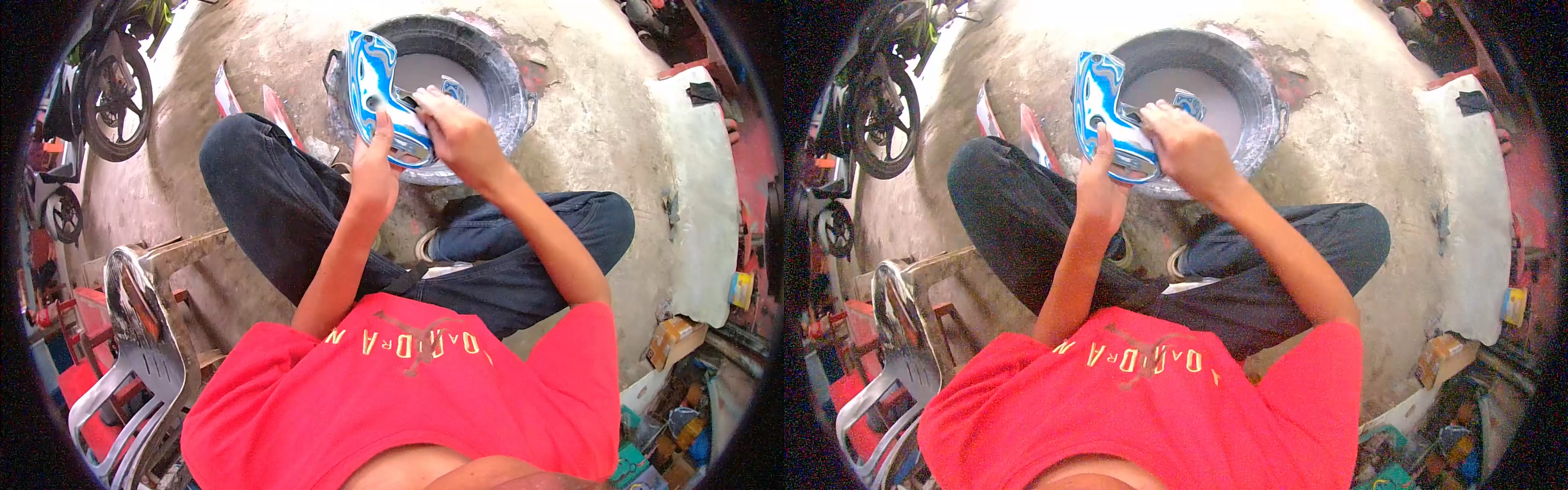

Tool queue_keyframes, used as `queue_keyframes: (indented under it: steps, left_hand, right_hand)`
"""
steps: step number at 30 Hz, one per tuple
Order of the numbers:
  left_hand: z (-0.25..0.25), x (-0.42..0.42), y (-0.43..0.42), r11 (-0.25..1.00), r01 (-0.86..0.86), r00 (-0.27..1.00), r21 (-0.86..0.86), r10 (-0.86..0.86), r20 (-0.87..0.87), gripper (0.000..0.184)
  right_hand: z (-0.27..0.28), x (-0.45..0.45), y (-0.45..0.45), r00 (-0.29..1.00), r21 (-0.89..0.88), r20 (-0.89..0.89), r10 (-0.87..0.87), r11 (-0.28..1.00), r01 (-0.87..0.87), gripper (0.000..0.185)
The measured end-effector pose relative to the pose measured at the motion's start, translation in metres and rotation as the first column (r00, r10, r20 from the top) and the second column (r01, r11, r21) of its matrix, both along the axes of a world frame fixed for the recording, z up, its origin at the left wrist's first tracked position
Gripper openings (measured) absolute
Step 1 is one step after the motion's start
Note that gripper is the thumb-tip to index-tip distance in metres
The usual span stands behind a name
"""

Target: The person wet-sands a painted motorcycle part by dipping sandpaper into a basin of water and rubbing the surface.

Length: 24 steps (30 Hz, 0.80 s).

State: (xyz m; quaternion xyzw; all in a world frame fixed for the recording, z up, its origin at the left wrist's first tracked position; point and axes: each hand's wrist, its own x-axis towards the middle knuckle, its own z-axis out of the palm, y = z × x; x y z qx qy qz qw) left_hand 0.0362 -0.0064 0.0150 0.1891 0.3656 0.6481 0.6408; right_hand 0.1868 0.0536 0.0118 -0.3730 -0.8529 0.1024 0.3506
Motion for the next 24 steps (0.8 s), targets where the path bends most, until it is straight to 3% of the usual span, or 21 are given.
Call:
queue_keyframes:
  steps: [2,4,5,8,11,14,18,24]
  left_hand:
    - [-0.001,0.001,-0.002,1.000,-0.004,0.995,0.002,0.004,-0.102,0.041]
    - [0.003,0.005,-0.002,1.000,-0.022,0.997,0.013,0.022,-0.076,0.040]
    - [0.005,0.005,-0.002,1.000,-0.018,0.997,0.012,0.018,-0.072,0.040]
    - [0.009,0.007,-0.001,0.999,-0.034,0.998,0.026,0.035,-0.059,0.040]
    - [0.011,0.006,-0.003,0.999,-0.014,0.997,0.042,0.017,-0.070,0.040]
    - [0.014,0.011,-0.005,0.999,0.013,0.996,0.041,-0.009,-0.092,0.039]
    - [0.001,0.016,-0.007,0.999,-0.006,0.974,0.045,0.016,-0.224,0.038]
    - [-0.006,0.016,-0.004,0.991,-0.105,0.960,0.082,0.123,-0.252,0.040]
  right_hand:
    - [0.005,-0.006,-0.006,0.999,-0.017,-0.032,-0.007,1.000,0.007,0.026]
    - [0.008,0.000,-0.001,0.998,-0.055,-0.057,0.003,0.998,-0.006,0.026]
    - [0.014,0.003,0.002,0.991,-0.087,-0.127,-0.039,0.996,0.028,0.025]
    - [0.032,0.016,0.017,0.905,-0.399,-0.267,-0.330,0.893,0.208,0.028]
    - [0.052,0.028,0.025,0.830,-0.490,-0.382,-0.406,0.851,0.190,0.030]
    - [0.044,0.020,0.024,0.853,-0.367,-0.354,-0.385,0.896,0.252,0.029]
    - [0.018,-0.004,-0.003,0.992,-0.208,-0.114,-0.059,0.978,0.035,0.031]
    - [0.017,-0.014,-0.026,0.993,-0.096,-0.106,0.060,0.993,-0.071,0.036]
